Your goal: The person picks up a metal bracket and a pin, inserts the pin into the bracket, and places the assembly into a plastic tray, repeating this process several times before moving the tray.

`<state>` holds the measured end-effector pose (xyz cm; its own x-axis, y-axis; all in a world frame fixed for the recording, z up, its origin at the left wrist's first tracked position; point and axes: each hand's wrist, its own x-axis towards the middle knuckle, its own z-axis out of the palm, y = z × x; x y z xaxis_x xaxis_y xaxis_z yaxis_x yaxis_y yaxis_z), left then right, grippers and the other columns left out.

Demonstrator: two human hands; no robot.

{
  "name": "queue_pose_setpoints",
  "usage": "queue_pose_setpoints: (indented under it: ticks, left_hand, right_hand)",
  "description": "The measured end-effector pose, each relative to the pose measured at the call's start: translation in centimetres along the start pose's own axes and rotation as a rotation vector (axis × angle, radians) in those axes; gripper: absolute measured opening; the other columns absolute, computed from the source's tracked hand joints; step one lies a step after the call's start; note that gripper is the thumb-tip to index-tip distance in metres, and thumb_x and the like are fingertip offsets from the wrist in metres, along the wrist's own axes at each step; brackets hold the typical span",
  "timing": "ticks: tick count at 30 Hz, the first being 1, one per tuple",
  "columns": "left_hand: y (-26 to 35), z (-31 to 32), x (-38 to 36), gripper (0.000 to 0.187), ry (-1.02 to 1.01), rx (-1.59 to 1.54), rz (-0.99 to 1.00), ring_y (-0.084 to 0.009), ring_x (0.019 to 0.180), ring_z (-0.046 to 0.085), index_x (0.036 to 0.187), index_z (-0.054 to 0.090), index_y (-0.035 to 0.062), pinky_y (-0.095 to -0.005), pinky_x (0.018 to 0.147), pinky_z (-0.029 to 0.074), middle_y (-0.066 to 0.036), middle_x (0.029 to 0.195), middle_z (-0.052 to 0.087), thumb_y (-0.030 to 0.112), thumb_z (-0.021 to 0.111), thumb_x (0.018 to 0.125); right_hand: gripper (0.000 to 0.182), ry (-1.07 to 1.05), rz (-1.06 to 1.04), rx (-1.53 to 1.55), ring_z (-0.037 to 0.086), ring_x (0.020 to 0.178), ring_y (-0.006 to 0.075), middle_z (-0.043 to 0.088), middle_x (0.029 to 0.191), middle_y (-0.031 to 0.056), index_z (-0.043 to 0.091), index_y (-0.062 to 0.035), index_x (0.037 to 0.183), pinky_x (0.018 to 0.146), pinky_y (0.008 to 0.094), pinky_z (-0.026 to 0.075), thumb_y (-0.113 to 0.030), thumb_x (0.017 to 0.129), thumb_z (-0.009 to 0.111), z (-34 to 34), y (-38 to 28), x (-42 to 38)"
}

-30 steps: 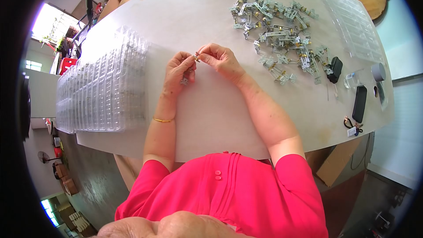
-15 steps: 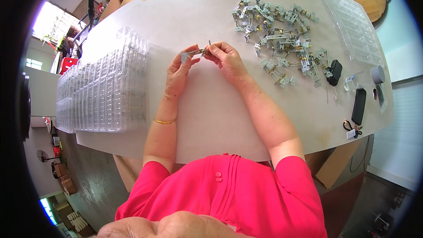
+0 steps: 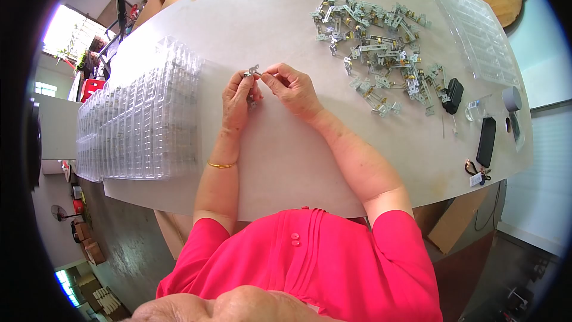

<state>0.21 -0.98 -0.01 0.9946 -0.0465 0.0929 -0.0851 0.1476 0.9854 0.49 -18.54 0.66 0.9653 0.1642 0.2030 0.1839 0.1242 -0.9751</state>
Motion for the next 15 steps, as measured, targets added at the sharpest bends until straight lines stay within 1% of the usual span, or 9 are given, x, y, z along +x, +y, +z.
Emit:
queue_pose_setpoints:
  ticks: [1,4,7,10,13,15]
  left_hand:
    - [0.16,-0.04,-0.06,0.020,-0.002,0.028,-0.010,-0.0064,0.064,0.052,0.103,0.066,0.0031,-0.0243,0.063,0.049,0.002,0.074,0.056,0.017,0.053,0.108]
    - [0.27,0.05,-0.16,0.018,-0.008,0.141,0.014,-0.0042,0.063,0.050,0.102,0.067,0.0047,-0.0212,0.057,0.042,0.005,0.073,0.055,0.016,0.054,0.107]
    - [0.33,0.22,-0.23,0.017,0.030,0.193,0.012,-0.0029,0.063,0.047,0.102,0.068,0.0060,-0.0199,0.055,0.038,0.006,0.073,0.053,0.016,0.055,0.107]
    - [-0.48,0.26,0.01,0.017,0.084,0.288,0.108,-0.0023,0.062,0.044,0.102,0.069,0.0060,-0.0193,0.055,0.037,0.007,0.072,0.052,0.014,0.055,0.106]
    - [-0.55,0.28,-0.04,0.015,0.116,0.329,0.125,-0.0026,0.063,0.044,0.101,0.069,0.0047,-0.0205,0.055,0.037,0.007,0.073,0.052,0.013,0.057,0.105]
    - [-0.56,0.25,-0.17,0.012,0.118,0.466,0.170,-0.0031,0.063,0.044,0.101,0.068,0.0035,-0.0218,0.056,0.037,0.007,0.072,0.052,0.011,0.059,0.103]
  right_hand:
    - [0.010,0.000,-0.005,-0.013,0.049,0.066,0.0021,0.059,0.073,-0.0064,0.071,-0.0076,0.103,0.058,0.0211,0.041,-0.017,0.100,0.070,-0.04,0.23,0.00]
    - [0.011,0.000,-0.007,-0.021,0.048,0.066,0.0019,0.058,0.073,-0.0066,0.071,-0.0070,0.103,0.058,0.0215,0.040,-0.017,0.100,0.070,-0.08,0.40,0.02]
    - [0.011,0.016,-0.026,-0.060,0.048,0.065,0.0020,0.058,0.072,-0.0063,0.071,-0.0063,0.102,0.058,0.0223,0.041,-0.017,0.099,0.071,-0.16,0.70,0.09]
    - [0.012,0.025,-0.057,-0.138,0.048,0.064,0.0027,0.058,0.070,-0.0048,0.070,-0.0058,0.103,0.058,0.0231,0.042,-0.017,0.099,0.071,-0.26,0.49,0.08]
    - [0.014,0.035,-0.072,-0.166,0.050,0.063,0.0038,0.059,0.070,-0.0025,0.067,-0.0058,0.107,0.058,0.0239,0.043,-0.016,0.099,0.071,-0.27,0.35,0.06]
    - [0.015,0.029,-0.069,-0.148,0.051,0.063,0.0046,0.060,0.071,-0.0014,0.066,-0.0058,0.109,0.058,0.0242,0.044,-0.016,0.099,0.070,-0.24,0.34,0.05]
